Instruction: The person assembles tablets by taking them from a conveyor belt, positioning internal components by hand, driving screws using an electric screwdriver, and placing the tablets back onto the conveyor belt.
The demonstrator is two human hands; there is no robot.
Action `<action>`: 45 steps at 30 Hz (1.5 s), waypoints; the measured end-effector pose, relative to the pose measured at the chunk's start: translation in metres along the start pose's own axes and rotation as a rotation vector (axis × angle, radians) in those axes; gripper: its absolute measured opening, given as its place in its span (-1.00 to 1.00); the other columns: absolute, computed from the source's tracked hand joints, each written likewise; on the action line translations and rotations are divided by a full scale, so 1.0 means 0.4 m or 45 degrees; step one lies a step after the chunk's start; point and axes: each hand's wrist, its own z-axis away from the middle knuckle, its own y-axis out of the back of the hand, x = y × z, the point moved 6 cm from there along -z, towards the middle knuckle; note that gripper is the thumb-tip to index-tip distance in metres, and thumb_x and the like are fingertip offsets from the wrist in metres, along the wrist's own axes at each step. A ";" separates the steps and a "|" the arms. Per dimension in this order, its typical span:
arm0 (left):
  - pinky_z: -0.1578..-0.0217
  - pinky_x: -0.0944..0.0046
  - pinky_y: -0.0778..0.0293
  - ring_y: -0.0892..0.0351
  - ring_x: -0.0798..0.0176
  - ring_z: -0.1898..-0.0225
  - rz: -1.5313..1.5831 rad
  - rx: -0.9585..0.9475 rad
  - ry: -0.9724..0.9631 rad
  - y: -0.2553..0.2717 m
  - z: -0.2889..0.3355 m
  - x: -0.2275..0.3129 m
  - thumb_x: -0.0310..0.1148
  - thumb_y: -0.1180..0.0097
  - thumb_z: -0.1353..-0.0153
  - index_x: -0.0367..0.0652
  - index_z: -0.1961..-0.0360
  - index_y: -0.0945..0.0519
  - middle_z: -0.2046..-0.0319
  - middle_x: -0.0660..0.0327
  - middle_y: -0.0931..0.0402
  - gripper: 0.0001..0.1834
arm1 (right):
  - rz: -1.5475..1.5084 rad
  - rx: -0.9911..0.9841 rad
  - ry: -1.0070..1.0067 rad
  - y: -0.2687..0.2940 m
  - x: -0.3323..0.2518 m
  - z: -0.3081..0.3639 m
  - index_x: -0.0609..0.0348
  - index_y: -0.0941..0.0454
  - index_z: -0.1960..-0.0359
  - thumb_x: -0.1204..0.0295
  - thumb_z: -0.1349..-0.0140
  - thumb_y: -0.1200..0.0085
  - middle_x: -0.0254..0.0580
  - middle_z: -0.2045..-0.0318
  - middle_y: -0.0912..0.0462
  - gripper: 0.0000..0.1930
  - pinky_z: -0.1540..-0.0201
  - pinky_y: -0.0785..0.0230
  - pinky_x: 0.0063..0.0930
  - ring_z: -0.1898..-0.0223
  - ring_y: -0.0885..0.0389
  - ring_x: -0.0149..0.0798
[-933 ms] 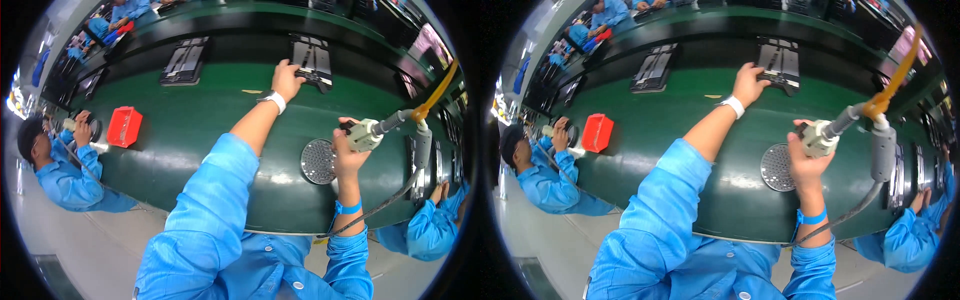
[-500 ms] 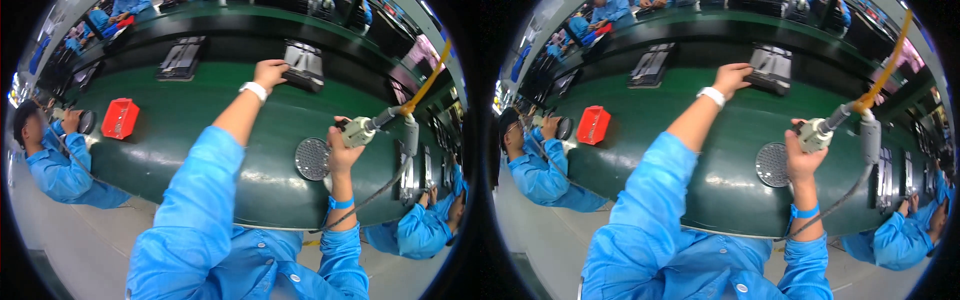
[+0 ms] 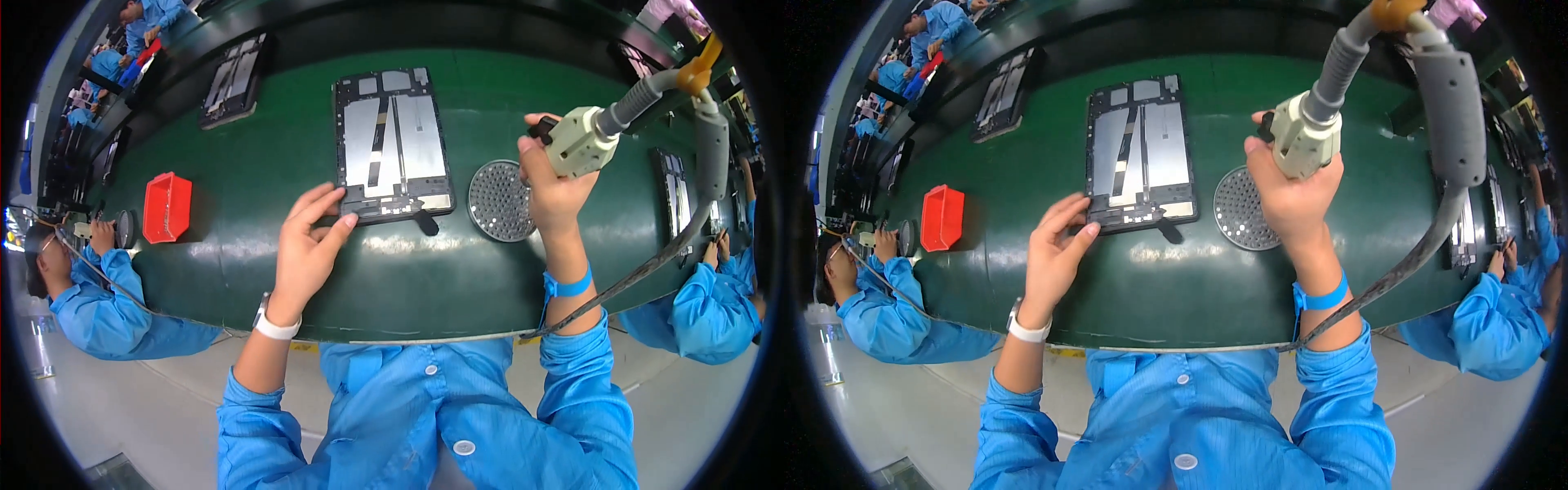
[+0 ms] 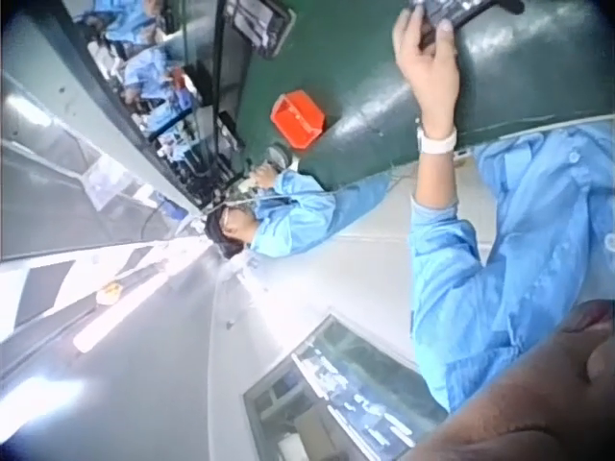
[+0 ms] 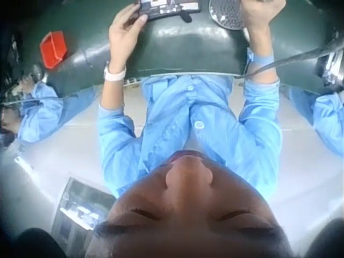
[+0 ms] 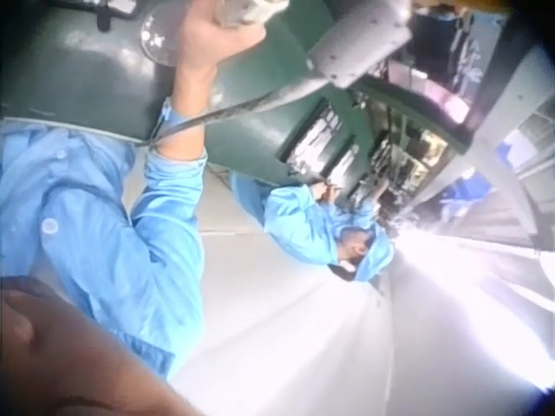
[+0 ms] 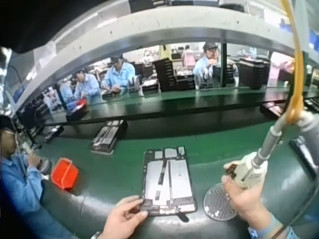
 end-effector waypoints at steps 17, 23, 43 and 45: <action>0.25 0.16 -0.56 -0.58 0.11 0.22 -0.598 -0.347 -1.225 -0.200 -0.039 0.130 -0.52 -0.35 0.05 -0.27 0.24 -0.66 0.24 0.14 -0.60 -0.73 | -0.021 -0.047 0.020 -0.022 -0.001 0.018 0.41 -0.52 0.13 0.70 -0.11 -0.16 -0.30 0.51 -0.52 -0.75 0.60 -0.29 -0.62 0.60 -0.43 -0.51; 0.30 0.18 -0.48 -0.50 0.14 0.26 -0.593 -0.117 -1.070 -0.217 -0.042 0.126 -0.45 -0.43 0.12 -0.23 0.36 -0.68 0.29 0.24 -0.59 -0.75 | -0.081 0.000 0.001 -0.024 -0.004 0.019 0.40 -0.53 0.13 0.69 -0.11 -0.18 -0.31 0.53 -0.52 -0.74 0.60 -0.29 -0.62 0.62 -0.44 -0.50; 0.18 0.17 -0.43 -0.44 0.16 0.20 -0.498 -0.118 -0.949 -0.215 -0.043 0.105 -0.41 -0.39 0.10 -0.13 0.37 -0.73 0.23 0.27 -0.53 -0.80 | -0.309 -0.192 -0.264 -0.137 -0.003 0.064 0.39 -0.48 0.08 0.58 -0.22 -0.04 -0.27 0.64 -0.41 -0.76 0.51 -0.25 -0.41 0.65 -0.34 -0.37; 0.16 0.17 -0.43 -0.45 0.15 0.19 -0.572 -0.014 -0.937 -0.219 -0.040 0.102 -0.41 -0.39 0.10 -0.16 0.37 -0.73 0.23 0.25 -0.54 -0.80 | -0.334 -0.208 -0.205 -0.148 -0.008 0.060 0.39 -0.47 0.06 0.55 -0.24 -0.01 -0.28 0.65 -0.39 -0.75 0.49 -0.27 -0.38 0.65 -0.33 -0.37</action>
